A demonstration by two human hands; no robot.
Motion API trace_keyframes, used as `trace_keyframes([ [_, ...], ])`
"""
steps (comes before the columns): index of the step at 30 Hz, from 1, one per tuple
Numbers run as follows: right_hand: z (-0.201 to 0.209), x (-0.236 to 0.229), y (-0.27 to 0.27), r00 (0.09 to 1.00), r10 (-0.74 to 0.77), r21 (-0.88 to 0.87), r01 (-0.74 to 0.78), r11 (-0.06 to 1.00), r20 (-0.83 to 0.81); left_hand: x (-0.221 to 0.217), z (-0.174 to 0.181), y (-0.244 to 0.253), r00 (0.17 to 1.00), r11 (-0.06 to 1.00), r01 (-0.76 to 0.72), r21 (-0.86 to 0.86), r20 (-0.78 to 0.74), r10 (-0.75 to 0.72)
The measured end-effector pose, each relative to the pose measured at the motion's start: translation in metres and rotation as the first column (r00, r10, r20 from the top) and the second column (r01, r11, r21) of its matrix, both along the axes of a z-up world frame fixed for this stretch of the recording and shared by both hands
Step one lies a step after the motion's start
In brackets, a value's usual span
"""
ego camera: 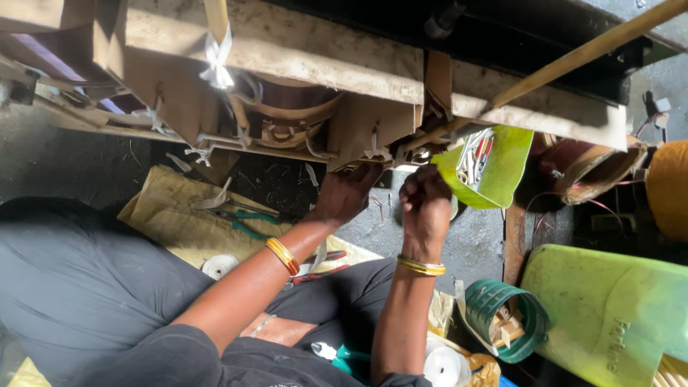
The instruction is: The person sits on the floor and repeatedly ties white cable ties around copper wire coils mounted on a wooden rack. They use pliers to tighten and trim the ties, then move to the next coil.
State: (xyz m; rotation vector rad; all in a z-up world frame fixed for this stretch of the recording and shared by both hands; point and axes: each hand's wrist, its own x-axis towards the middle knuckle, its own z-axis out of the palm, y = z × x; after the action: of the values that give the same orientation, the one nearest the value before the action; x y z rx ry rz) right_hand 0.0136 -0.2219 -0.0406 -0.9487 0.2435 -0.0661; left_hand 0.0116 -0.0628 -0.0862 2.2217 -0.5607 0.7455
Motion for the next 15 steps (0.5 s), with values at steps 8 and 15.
trace_keyframes([
  [8, 0.009, 0.011, 0.013, 0.982, -0.070, -0.251, 0.113, 0.961, 0.174, 0.014, -0.025, -0.004, 0.997, 0.995, -0.045, 0.091, -0.058, 0.050],
  [15, 0.009, -0.001, -0.019, 0.871, 0.409, -0.909, 0.095, 0.405, 0.273, -0.018, 0.007, -0.006, 0.955, 0.971, -0.103, -0.216, -0.294, 0.036],
])
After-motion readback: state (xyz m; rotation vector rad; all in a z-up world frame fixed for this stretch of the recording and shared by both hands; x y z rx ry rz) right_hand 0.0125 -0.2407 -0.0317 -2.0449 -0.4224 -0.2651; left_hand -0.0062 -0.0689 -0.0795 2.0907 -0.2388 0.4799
